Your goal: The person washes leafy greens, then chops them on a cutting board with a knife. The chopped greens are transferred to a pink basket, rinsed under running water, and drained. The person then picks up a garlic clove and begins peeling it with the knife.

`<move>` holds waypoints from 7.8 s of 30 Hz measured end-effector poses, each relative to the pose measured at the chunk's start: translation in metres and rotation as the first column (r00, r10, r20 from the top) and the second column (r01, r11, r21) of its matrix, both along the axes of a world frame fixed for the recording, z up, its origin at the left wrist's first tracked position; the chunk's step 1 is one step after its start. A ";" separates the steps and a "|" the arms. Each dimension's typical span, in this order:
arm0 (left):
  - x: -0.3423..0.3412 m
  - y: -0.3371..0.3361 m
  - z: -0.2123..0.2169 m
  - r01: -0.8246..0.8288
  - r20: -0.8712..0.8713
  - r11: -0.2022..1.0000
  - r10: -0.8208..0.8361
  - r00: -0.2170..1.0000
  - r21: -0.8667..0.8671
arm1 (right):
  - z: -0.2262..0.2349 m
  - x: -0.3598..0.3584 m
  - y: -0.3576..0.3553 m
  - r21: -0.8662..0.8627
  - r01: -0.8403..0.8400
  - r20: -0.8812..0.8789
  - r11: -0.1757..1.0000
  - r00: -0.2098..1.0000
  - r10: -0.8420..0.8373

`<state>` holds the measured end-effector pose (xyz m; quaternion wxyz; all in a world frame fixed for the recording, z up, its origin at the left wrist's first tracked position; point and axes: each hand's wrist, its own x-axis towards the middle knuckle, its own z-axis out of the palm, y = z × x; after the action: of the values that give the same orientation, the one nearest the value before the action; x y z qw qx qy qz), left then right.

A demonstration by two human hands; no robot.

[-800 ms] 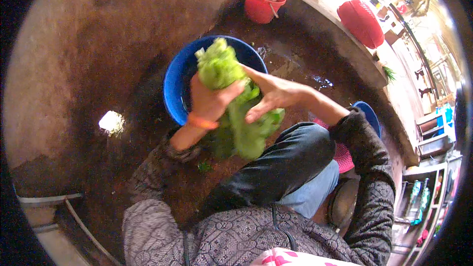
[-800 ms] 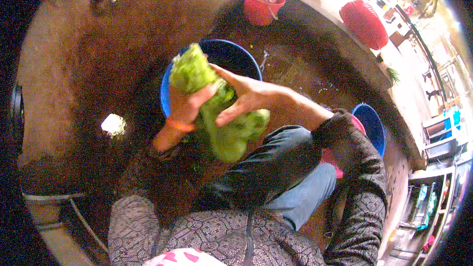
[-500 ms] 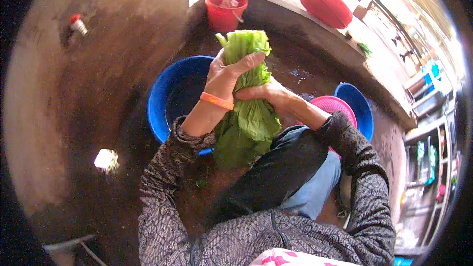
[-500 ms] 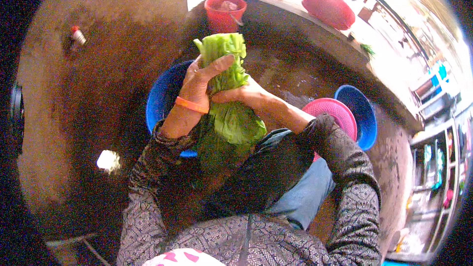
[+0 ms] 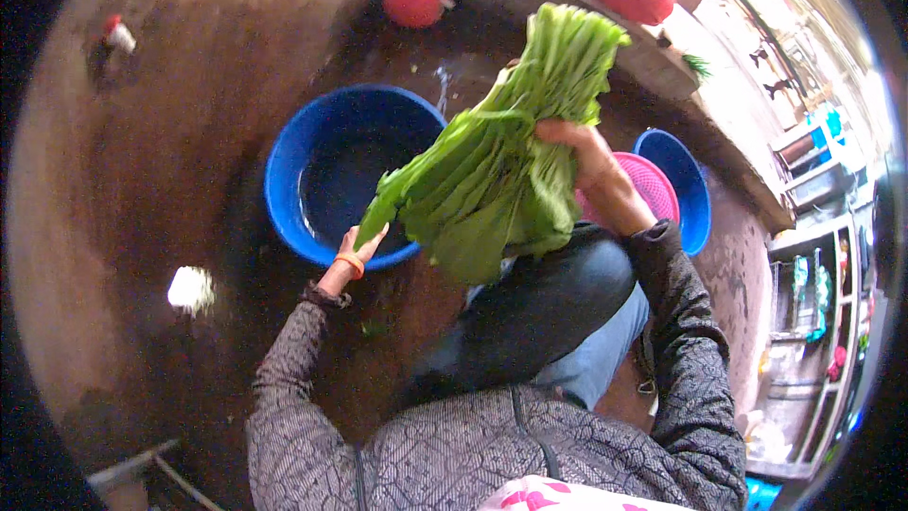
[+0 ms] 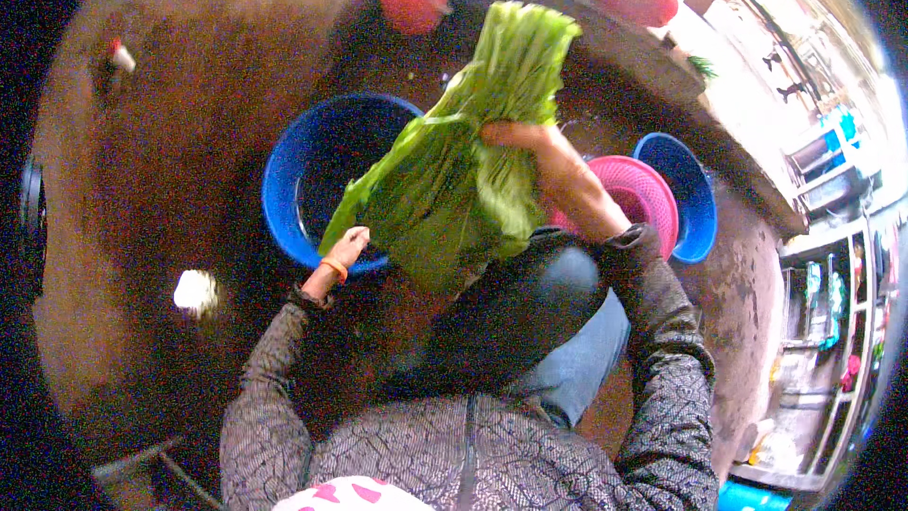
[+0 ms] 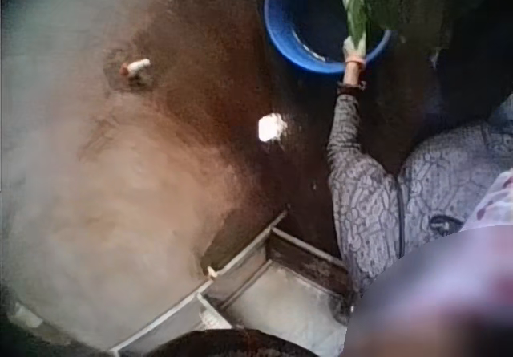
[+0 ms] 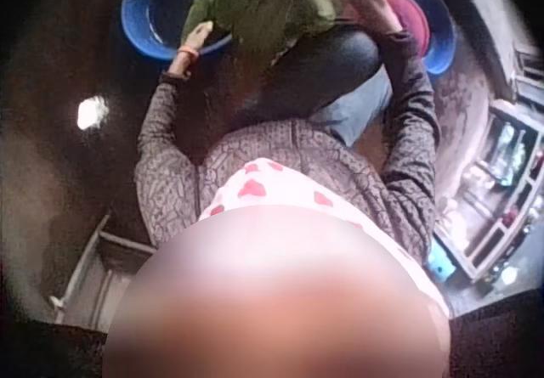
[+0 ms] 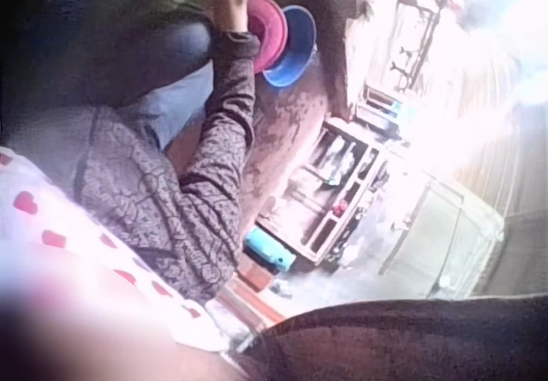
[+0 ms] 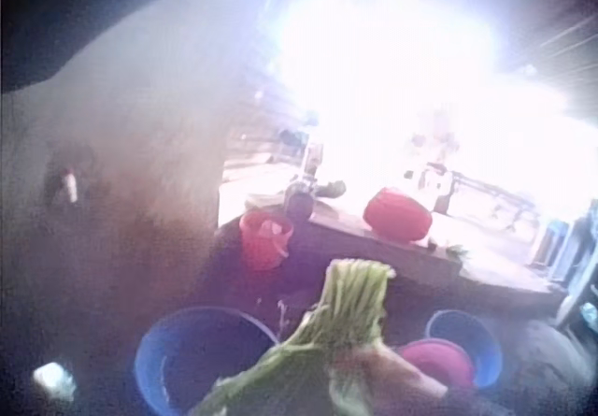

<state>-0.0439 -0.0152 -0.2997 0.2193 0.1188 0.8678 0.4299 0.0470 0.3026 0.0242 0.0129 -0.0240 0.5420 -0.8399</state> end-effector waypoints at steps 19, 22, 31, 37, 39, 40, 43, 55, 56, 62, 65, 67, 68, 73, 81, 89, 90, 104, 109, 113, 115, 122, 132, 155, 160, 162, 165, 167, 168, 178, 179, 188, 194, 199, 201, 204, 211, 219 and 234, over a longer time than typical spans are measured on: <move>-0.100 -0.203 0.157 -0.583 -0.750 0.812 0.373 0.547 -0.022 | 0.020 0.023 -0.010 0.095 0.033 -0.025 0.995 0.999 -0.030; -0.190 -0.230 0.295 -0.423 -0.929 0.835 0.365 -0.056 0.353 | 0.017 0.026 -0.012 0.057 0.040 0.014 0.998 0.999 -0.041; -0.340 -0.261 0.407 -0.536 -0.957 0.793 -0.241 0.161 -0.290 | 0.004 0.028 -0.007 0.049 0.120 -0.038 0.992 0.992 -0.118; -0.390 -0.254 0.410 -0.618 -0.863 0.603 -0.359 0.355 -0.505 | 0.000 0.028 0.008 0.082 0.220 0.109 0.972 0.967 -0.228; -0.394 -0.245 0.419 -0.704 -0.806 0.393 -0.337 0.487 -0.591 | 0.002 0.028 0.009 0.080 0.175 0.087 0.981 0.980 -0.181; -0.395 -0.240 0.423 -0.707 -0.830 0.443 -0.202 0.520 -0.551 | 0.004 0.027 0.009 0.104 0.222 0.120 0.969 0.965 -0.234; -0.386 -0.221 0.421 -0.690 -0.746 0.293 -0.165 0.645 -0.662 | 0.006 0.024 0.008 0.157 0.322 0.154 0.934 0.926 -0.345; -0.118 0.184 0.278 0.722 -0.393 0.530 -0.609 0.689 0.444 | -0.010 -0.012 0.052 0.507 0.454 -0.076 0.733 0.870 -0.487; -0.093 0.209 0.273 0.607 -0.103 0.453 -0.741 0.663 0.653 | -0.014 -0.017 0.058 0.541 0.481 -0.164 0.690 0.865 -0.474; -0.029 0.311 0.281 0.467 -0.073 0.309 -0.767 0.638 0.829 | -0.007 0.016 0.101 0.867 0.495 -0.359 0.061 0.705 -0.612; -0.005 0.346 0.277 0.417 -0.094 0.252 -0.753 0.651 0.873 | 0.002 0.042 0.110 0.865 0.456 -0.493 -0.210 0.691 -0.528; 0.010 0.365 0.278 0.274 0.039 0.276 -0.767 0.641 0.921 | 0.006 0.057 0.110 0.849 0.489 -0.517 -0.199 0.692 -0.504; 0.016 0.375 0.281 0.246 0.112 0.362 -0.735 0.669 0.899 | 0.008 0.064 0.109 0.850 0.486 -0.512 -0.203 0.671 -0.536; 0.060 0.408 0.308 0.288 0.023 0.209 -0.843 0.537 0.934 | 0.032 0.120 0.118 0.939 0.258 -0.343 -0.229 0.634 -0.693; 0.137 0.487 0.346 0.622 -0.078 0.134 -0.950 0.302 0.771 | 0.065 0.270 0.190 0.851 0.426 -0.180 0.308 0.786 -0.592; 0.272 0.618 0.320 0.911 -0.035 0.003 -0.999 0.019 0.413 | -0.113 0.546 0.248 0.974 0.223 0.018 0.043 0.113 -0.993; 0.291 0.636 0.310 0.942 -0.085 -0.063 -0.996 -0.037 0.329 | -0.140 0.577 0.242 0.974 0.205 -0.090 -0.092 -0.015 -0.996; 0.528 0.716 0.122 0.668 -0.381 -0.062 -0.780 -0.496 -0.742 | -0.292 0.703 0.321 0.974 -0.162 0.091 0.158 -0.358 -0.929; 0.535 0.725 0.074 0.577 -0.340 -0.008 -0.801 -0.493 -0.816 | -0.291 0.703 0.309 0.995 -0.079 0.033 0.056 -0.263 -0.964; 0.536 0.740 0.065 0.543 -0.264 -0.053 -0.832 -0.488 -0.838 | -0.298 0.685 0.274 0.991 0.126 -0.018 -0.053 -0.264 -0.964; 0.537 0.741 0.067 0.574 -0.283 -0.089 -0.802 -0.526 -0.814 | -0.301 0.673 0.251 0.935 0.341 0.024 -0.098 -0.336 -0.942; 0.550 0.725 0.054 0.607 -0.283 -0.146 -0.784 -0.553 -0.782 | -0.295 0.628 0.191 0.908 0.364 -0.027 -0.206 -0.439 -0.898; 0.548 0.730 0.033 0.582 -0.337 -0.085 -0.744 -0.577 -0.809 | -0.292 0.596 0.149 0.954 0.240 -0.091 -0.180 -0.340 -0.936; 0.535 0.744 0.031 0.605 -0.279 -0.105 -0.817 -0.505 -0.789 | -0.293 0.594 0.212 0.969 0.235 0.156 0.080 -0.324 -0.933; 0.534 0.742 0.031 0.654 -0.343 -0.062 -0.813 -0.471 -0.754 | -0.284 0.588 0.173 0.981 0.184 0.017 -0.055 -0.371 -0.928; 0.533 0.742 0.030 0.652 -0.339 -0.072 -0.808 -0.482 -0.755 | -0.282 0.591 0.159 0.978 0.180 -0.037 -0.104 -0.339 -0.940; 0.532 0.744 0.029 0.620 -0.305 -0.090 -0.810 -0.501 -0.780 | -0.282 0.594 0.153 0.987 0.163 0.061 0.009 -0.317 -0.946; 0.532 0.744 0.027 0.633 -0.331 -0.079 -0.799 -0.502 -0.770 | -0.283 0.591 0.163 0.977 0.140 0.201 0.162 -0.335 -0.921; 0.531 0.744 0.026 0.637 -0.342 -0.071 -0.795 -0.501 -0.768 | -0.283 0.589 0.173 0.977 0.170 0.175 0.126 -0.316 -0.933; 0.527 0.747 0.027 0.663 -0.357 -0.077 -0.794 -0.493 -0.744 | -0.292 0.591 0.224 0.983 0.184 0.053 -0.002 -0.293 -0.955; 0.527 0.748 0.025 0.661 -0.335 -0.092 -0.805 -0.490 -0.744 | -0.291 0.593 0.213 0.981 0.192 0.071 0.015 -0.290 -0.954; 0.525 0.750 0.015 0.675 -0.411 -0.046 -0.761 -0.502 -0.737 | -0.268 0.574 0.183 0.967 0.228 0.186 0.117 -0.313 -0.931; 0.525 0.750 0.017 0.657 -0.377 -0.056 -0.781 -0.498 -0.752 | -0.299 0.564 0.249 0.977 0.198 0.139 0.080 -0.304 -0.943; 0.523 0.751 0.012 0.673 -0.411 -0.017 -0.781 -0.471 -0.740 | -0.305 0.578 0.229 0.981 0.194 0.060 0.004 -0.282 -0.958; 0.521 0.753 0.009 0.690 -0.447 0.017 -0.774 -0.449 -0.723 | -0.295 0.580 0.207 0.983 0.186 0.044 -0.011 -0.291 -0.956; 0.519 0.757 0.004 0.692 -0.387 -0.037 -0.807 -0.446 -0.721 | -0.276 0.580 0.180 0.981 0.181 -0.013 -0.064 -0.268 -0.963; 0.522 0.752 0.002 0.677 -0.424 -0.003 -0.777 -0.464 -0.736 | -0.280 0.558 0.213 0.969 0.221 0.175 0.113 -0.283 -0.943; 0.525 0.765 0.026 0.649 -0.385 -0.046 -0.773 -0.504 -0.759 | -0.313 0.579 0.247 0.985 0.128 0.143 0.111 -0.275 -0.951; 0.492 0.763 0.069 0.587 -0.177 -0.181 -0.848 -0.500 -0.789 | -0.305 0.579 0.247 0.964 0.239 0.195 0.117 -0.333 -0.922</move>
<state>0.4479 0.7476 -0.2308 0.0754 0.8605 0.4830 -0.1435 0.6262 0.5497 -0.2808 -0.1776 0.7856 0.5280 -0.2693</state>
